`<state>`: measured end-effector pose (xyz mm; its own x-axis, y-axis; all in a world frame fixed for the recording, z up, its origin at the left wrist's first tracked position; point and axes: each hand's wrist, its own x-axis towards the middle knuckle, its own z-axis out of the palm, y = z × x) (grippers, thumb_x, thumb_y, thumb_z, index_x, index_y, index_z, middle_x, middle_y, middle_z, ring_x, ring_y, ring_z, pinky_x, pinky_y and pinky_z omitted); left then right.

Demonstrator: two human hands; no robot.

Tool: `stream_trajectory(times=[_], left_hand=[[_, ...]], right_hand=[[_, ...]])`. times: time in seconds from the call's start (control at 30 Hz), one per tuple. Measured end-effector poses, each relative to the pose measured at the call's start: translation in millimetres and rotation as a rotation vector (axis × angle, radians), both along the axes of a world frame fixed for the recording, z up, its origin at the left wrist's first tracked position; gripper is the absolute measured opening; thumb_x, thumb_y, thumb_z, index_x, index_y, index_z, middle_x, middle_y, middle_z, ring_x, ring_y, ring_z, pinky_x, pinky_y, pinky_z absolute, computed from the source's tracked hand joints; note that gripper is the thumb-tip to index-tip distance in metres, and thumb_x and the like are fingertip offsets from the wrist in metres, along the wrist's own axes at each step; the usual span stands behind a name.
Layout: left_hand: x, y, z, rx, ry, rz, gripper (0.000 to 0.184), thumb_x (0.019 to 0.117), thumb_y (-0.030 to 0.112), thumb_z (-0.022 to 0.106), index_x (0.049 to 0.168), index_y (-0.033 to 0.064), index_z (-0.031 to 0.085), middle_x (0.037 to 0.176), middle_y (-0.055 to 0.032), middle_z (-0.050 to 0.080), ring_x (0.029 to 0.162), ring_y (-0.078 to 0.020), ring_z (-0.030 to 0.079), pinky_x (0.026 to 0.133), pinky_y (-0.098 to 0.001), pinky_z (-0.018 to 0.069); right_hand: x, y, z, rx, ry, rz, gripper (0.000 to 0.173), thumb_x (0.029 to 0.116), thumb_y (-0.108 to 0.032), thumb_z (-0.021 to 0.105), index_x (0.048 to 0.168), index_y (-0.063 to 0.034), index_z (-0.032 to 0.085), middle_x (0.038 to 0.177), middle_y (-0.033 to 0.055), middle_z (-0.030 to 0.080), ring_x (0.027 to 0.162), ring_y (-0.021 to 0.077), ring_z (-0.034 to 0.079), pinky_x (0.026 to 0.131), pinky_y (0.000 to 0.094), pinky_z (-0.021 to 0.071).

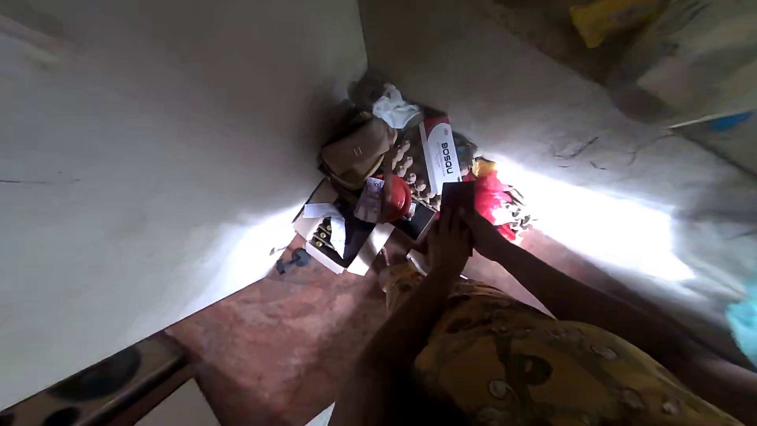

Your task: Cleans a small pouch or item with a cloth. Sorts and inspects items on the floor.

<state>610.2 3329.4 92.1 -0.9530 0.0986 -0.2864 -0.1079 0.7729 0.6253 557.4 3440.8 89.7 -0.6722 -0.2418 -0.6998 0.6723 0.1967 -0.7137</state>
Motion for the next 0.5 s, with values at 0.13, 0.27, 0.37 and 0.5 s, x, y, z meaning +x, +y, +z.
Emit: stream_trajectory(times=[0.13, 0.27, 0.37, 0.5], left_hand=[[24.9, -4.2, -22.2, 0.148, 0.077, 0.166, 0.043, 0.1028, 0.023, 0.052, 0.141, 0.005, 0.061, 0.15, -0.0174, 0.053, 0.138, -0.0425, 0.048, 0.116, -0.0571, 0.0348], [17.2, -15.9, -45.5, 0.186, 0.014, 0.17, 0.045, 0.1027, 0.024, 0.053, 0.146, 0.0109, 0.058, 0.152, -0.0178, 0.051, 0.14, -0.0385, 0.047, 0.117, -0.0515, 0.0351], [-5.0, -45.3, -67.8, 0.339, 0.002, 0.214, 0.037, 0.102, 0.022, 0.057, 0.132, 0.0028, 0.067, 0.148, -0.0257, 0.052, 0.138, -0.0394, 0.049, 0.117, -0.0482, 0.0378], [-19.7, -104.5, -133.2, 0.253, -0.029, 0.446, 0.035, 0.1018, 0.02, 0.057, 0.13, 0.0005, 0.065, 0.149, -0.025, 0.049, 0.14, -0.0371, 0.046, 0.117, -0.047, 0.0384]], right_hand=[[7.5, -4.4, -10.2, -0.003, -0.127, 0.009, 0.051, 0.1111, -0.034, 0.042, 0.151, -0.0039, 0.036, 0.128, 0.013, 0.062, 0.11, 0.0147, 0.065, 0.094, 0.0338, 0.0555], [-1.2, -13.3, -30.6, 0.05, -0.132, 0.006, 0.043, 0.1114, -0.028, 0.042, 0.143, 0.0006, 0.044, 0.112, 0.0118, 0.065, 0.094, 0.0142, 0.066, 0.084, 0.0331, 0.0568], [-26.1, -21.1, -51.1, 0.214, 0.005, 0.058, 0.041, 0.1111, -0.026, 0.043, 0.139, 0.0029, 0.052, 0.118, 0.0169, 0.066, 0.103, 0.0193, 0.067, 0.091, 0.0382, 0.0561], [-90.6, -19.6, -98.8, 0.569, 0.164, 0.119, 0.054, 0.1092, -0.038, 0.048, 0.146, 0.0021, 0.048, 0.137, 0.0304, 0.058, 0.128, 0.0431, 0.057, 0.109, 0.0618, 0.0422]])
